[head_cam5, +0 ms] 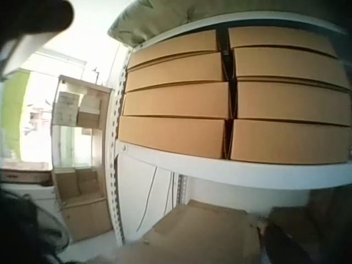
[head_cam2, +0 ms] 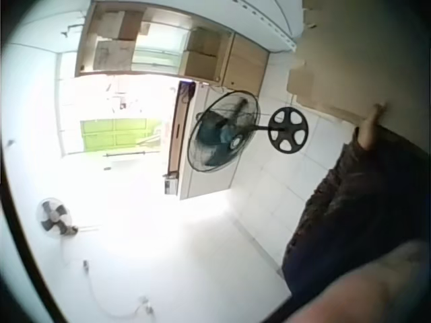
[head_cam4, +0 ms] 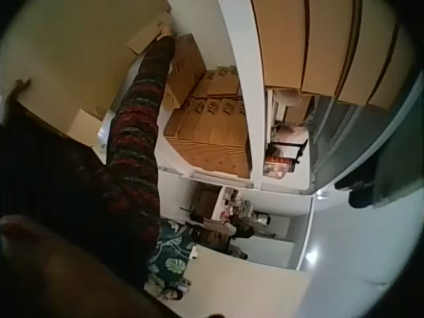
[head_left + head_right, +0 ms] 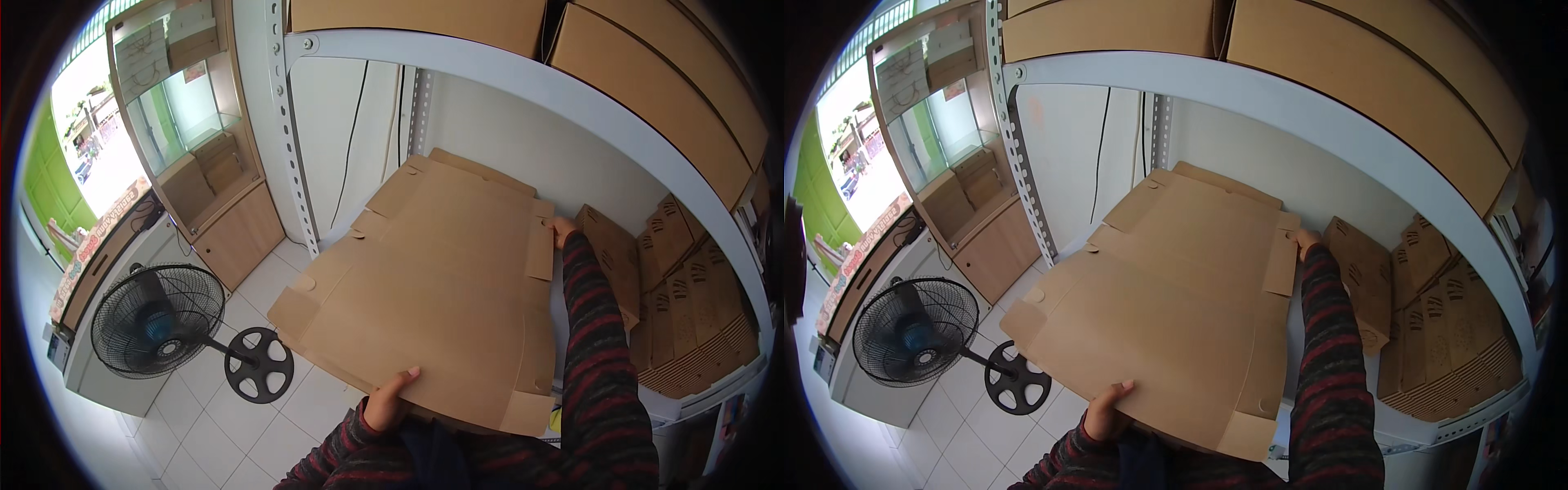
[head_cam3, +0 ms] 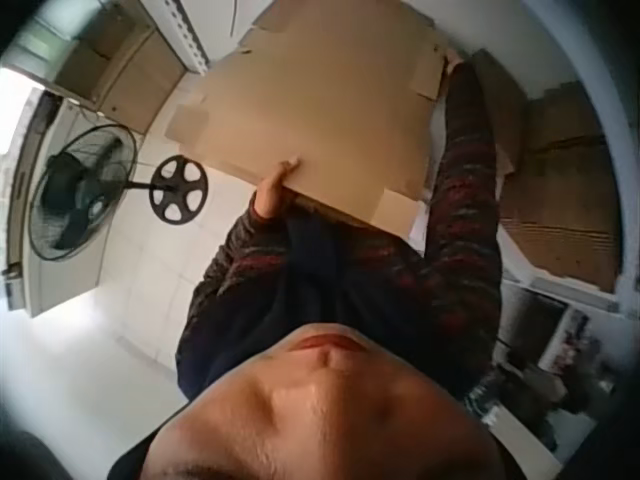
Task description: The person assembles flat cardboard boxes by folding the side flaps and securing them with small paper tabs. They handle multiple boxes one by one, folding the sides into a rectangular shape and tucking the tabs into slots to lock the structure. The person stacks the completed boxes on a nearby shelf.
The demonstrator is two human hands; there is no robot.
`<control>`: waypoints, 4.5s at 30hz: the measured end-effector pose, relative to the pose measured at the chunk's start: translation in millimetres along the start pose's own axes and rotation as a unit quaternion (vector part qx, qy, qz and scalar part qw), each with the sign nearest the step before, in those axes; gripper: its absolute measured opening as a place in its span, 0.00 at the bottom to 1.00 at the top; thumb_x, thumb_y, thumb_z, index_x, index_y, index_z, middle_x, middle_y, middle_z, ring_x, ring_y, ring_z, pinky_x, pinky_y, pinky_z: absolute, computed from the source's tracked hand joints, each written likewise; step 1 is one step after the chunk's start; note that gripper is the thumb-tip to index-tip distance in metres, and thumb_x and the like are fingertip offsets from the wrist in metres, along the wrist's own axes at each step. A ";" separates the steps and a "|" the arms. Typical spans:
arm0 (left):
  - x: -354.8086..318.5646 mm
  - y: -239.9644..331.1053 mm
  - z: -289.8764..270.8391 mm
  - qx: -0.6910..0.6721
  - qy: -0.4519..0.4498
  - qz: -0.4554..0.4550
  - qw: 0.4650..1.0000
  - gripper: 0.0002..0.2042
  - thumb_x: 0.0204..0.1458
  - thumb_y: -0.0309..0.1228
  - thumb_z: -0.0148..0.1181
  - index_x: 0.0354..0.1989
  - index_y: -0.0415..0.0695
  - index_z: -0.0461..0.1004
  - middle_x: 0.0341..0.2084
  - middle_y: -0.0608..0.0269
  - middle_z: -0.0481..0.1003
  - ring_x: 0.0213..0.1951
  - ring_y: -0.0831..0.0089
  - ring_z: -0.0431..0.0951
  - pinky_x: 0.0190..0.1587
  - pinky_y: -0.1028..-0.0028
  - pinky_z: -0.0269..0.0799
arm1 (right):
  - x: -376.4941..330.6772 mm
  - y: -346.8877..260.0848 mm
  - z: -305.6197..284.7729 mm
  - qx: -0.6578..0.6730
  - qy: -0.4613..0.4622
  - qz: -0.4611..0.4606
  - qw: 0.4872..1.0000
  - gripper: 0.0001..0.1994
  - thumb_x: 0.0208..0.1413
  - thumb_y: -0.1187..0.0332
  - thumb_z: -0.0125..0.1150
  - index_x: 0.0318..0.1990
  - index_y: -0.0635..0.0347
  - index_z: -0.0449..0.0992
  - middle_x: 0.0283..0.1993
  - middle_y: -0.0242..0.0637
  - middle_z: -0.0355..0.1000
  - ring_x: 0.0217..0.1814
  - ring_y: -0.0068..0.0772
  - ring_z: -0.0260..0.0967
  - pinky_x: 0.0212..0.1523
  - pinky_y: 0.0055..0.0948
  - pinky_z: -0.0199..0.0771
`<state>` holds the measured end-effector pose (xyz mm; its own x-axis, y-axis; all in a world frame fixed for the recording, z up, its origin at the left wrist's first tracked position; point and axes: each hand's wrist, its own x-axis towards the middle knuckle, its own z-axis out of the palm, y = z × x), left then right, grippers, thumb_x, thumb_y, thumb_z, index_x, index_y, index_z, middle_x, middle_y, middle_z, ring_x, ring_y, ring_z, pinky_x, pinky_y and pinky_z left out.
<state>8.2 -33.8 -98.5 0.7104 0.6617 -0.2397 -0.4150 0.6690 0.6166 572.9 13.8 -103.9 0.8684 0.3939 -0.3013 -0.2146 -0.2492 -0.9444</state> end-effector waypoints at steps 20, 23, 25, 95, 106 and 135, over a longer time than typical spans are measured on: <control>-0.6 2.2 -2.7 0.084 0.008 -0.049 0.995 0.21 0.56 0.36 0.59 0.52 0.32 0.69 0.40 0.52 0.77 0.43 0.63 0.78 0.48 0.68 0.73 | -4.1 -2.2 -1.5 0.012 -0.030 0.018 0.999 0.17 0.57 0.77 0.52 0.53 0.75 0.65 0.50 0.51 0.67 0.46 0.46 0.71 0.52 0.42 0.74; 0.6 -2.6 -5.5 0.093 0.010 -0.041 0.995 0.21 0.56 0.37 0.59 0.51 0.32 0.70 0.40 0.51 0.77 0.42 0.63 0.78 0.48 0.68 0.73 | -10.8 -4.2 -5.2 0.024 -0.029 0.016 0.999 0.16 0.57 0.78 0.51 0.53 0.77 0.65 0.49 0.50 0.67 0.46 0.46 0.71 0.52 0.40 0.75; -1.4 -2.2 -0.3 0.100 0.012 -0.006 0.995 0.21 0.56 0.37 0.59 0.51 0.32 0.70 0.40 0.52 0.77 0.43 0.64 0.78 0.48 0.68 0.72 | -18.5 -4.2 -0.5 0.056 -0.029 0.021 0.998 0.16 0.57 0.78 0.51 0.52 0.77 0.65 0.50 0.51 0.67 0.47 0.46 0.71 0.51 0.39 0.75; 32.1 11.3 23.4 0.053 -0.056 0.054 0.996 0.25 0.60 0.21 0.46 0.65 0.42 0.49 0.65 0.49 0.55 0.65 0.55 0.61 0.61 0.49 0.64 | -399.4 7.1 19.8 -0.575 -0.264 -0.626 0.457 0.22 0.47 0.68 0.59 0.48 0.74 0.72 0.48 0.57 0.72 0.50 0.49 0.74 0.52 0.42 0.74; 30.4 50.4 3.6 0.679 0.085 0.428 0.590 0.49 0.40 0.31 0.66 0.73 0.45 0.43 0.73 0.42 0.38 0.74 0.47 0.28 0.70 0.45 0.30 | -354.3 -49.6 5.2 -0.529 -0.429 -0.402 0.612 0.07 0.48 0.73 0.61 0.34 0.65 0.71 0.25 0.52 0.73 0.30 0.51 0.75 0.29 0.40 0.74; 52.2 38.6 9.8 0.849 -0.044 0.273 0.450 0.30 0.55 0.41 0.58 0.67 0.50 0.61 0.68 0.54 0.58 0.70 0.51 0.53 0.66 0.34 0.35 | -293.4 -19.3 20.4 -0.531 -0.477 -0.325 0.620 0.13 0.49 0.64 0.69 0.32 0.65 0.75 0.24 0.42 0.76 0.26 0.37 0.75 0.29 0.32 0.71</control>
<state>34.9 23.3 -79.9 0.8167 0.5050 0.2795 0.4391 -0.8579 0.2670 313.1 -78.9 0.1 -0.1508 0.9346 -0.3222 0.8982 -0.0066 -0.4395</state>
